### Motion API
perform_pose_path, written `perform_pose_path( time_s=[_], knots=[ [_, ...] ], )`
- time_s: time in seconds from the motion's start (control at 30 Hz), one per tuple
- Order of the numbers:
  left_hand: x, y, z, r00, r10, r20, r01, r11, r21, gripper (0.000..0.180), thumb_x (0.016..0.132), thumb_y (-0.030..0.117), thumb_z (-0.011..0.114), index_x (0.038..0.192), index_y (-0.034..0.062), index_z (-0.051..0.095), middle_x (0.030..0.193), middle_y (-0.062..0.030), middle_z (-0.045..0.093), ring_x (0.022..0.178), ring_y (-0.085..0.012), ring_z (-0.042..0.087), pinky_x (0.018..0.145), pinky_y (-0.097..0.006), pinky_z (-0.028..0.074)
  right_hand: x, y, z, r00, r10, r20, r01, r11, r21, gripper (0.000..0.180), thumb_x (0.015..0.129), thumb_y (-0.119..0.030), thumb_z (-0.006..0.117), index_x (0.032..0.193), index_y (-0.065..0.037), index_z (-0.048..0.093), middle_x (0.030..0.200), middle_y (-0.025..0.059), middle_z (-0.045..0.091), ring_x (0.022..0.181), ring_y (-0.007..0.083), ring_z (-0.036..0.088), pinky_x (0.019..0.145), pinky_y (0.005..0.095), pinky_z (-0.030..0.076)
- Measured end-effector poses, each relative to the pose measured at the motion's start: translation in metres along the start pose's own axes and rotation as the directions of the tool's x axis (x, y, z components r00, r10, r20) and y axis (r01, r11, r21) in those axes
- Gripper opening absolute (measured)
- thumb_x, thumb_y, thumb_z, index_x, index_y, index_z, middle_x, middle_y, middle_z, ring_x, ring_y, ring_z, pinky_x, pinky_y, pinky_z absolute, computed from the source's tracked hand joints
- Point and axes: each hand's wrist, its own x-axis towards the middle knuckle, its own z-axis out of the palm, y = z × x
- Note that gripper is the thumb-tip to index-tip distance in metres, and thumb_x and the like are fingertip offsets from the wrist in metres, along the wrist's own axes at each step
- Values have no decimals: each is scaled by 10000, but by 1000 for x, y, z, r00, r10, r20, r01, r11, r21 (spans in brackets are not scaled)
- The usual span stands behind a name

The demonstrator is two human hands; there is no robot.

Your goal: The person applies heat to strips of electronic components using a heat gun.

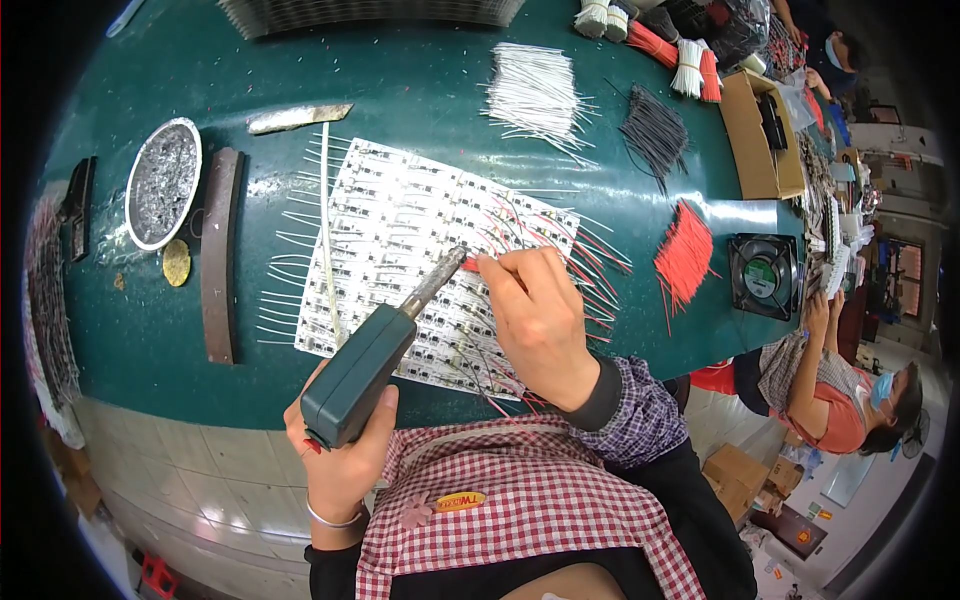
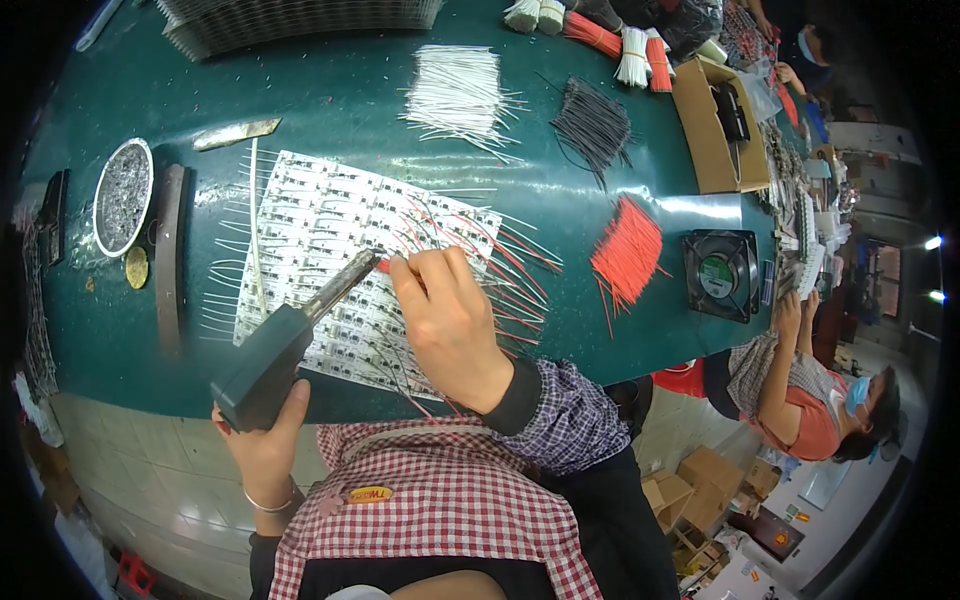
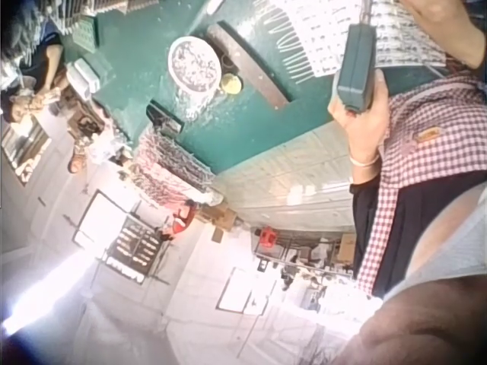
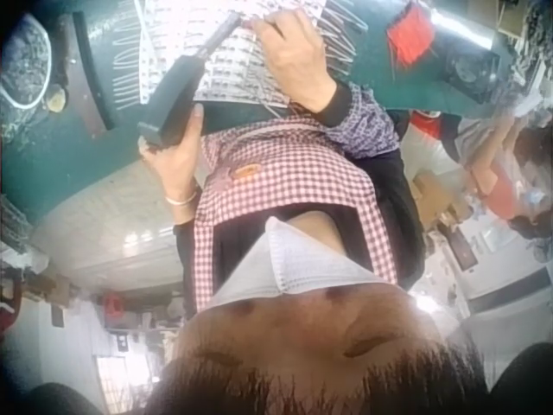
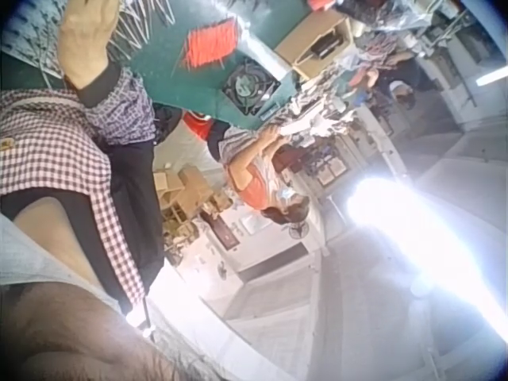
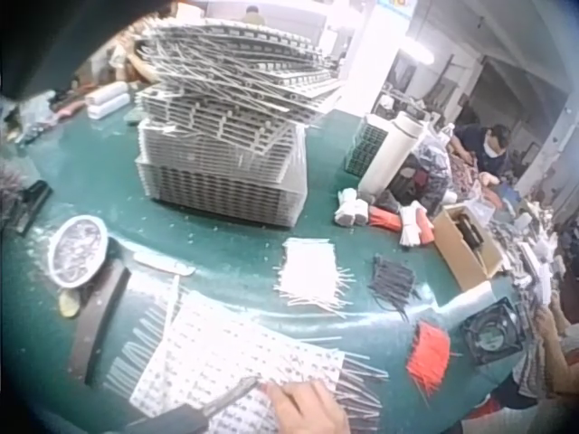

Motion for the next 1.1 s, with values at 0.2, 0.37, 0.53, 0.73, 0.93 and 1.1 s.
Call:
perform_pose_path(
  time_s=[0.2, 0.37, 0.53, 0.73, 0.93, 1.1],
  knots=[
    [5, 8, 1, 999, 18, 28, -18, 1000, 11, 189, 741, -44, 744, 913, -66, 670, 821, -63, 664, 681, -98, 594, 603, -244, 471, 1, -2, 1, 1000, -2, -11, 2, 1000, -7, 275, 734, 88, 701, 1003, 32, 680, 852, 98, 571, 754, 241, 558, 607, 338, 475],
    [6, 8, 0, 999, 29, 43, -31, 999, 44, 188, 744, -24, 749, 912, -57, 672, 821, -69, 660, 665, -110, 600, 596, -248, 470, 1, -4, 0, 1000, 5, 0, -5, 1000, -14, 279, 734, 91, 691, 1008, 36, 675, 850, 100, 572, 753, 244, 556, 610, 341, 474],
    [-8, -7, -4, 992, 116, -55, -102, 973, 209, 204, 735, 57, 805, 895, -12, 700, 820, -68, 694, 644, -136, 637, 578, -258, 472, 2, -6, -1, 1000, 10, 1, -10, 1000, -8, 285, 732, 95, 682, 1010, 36, 671, 851, 102, 573, 757, 248, 557, 621, 346, 477],
    [-7, 1, -4, 996, -26, -80, 29, 999, 30, 194, 736, 72, 822, 884, -3, 721, 756, -59, 694, 615, -135, 625, 576, -266, 464, 1, -4, -1, 1000, 12, -13, -12, 1000, 11, 296, 721, 107, 669, 1007, 33, 670, 855, 102, 577, 756, 250, 554, 633, 343, 477],
    [-9, -3, -6, 994, 39, -105, -30, 996, 84, 199, 734, 70, 825, 882, -10, 718, 759, -67, 695, 608, -143, 620, 579, -275, 465, -7, -7, -7, 999, -37, -8, 37, 999, 37, 336, 703, 55, 634, 1039, 65, 654, 904, 106, 564, 812, 262, 541, 659, 342, 477],
    [-13, -7, -8, 997, 24, -79, -18, 997, 75, 233, 711, 47, 835, 899, -12, 712, 855, -76, 699, 674, -158, 634, 606, -283, 477, -12, -7, -5, 999, -43, 4, 43, 999, 29, 343, 705, 43, 637, 1047, 51, 662, 858, 88, 557, 782, 246, 526, 642, 335, 462]
  ],
)
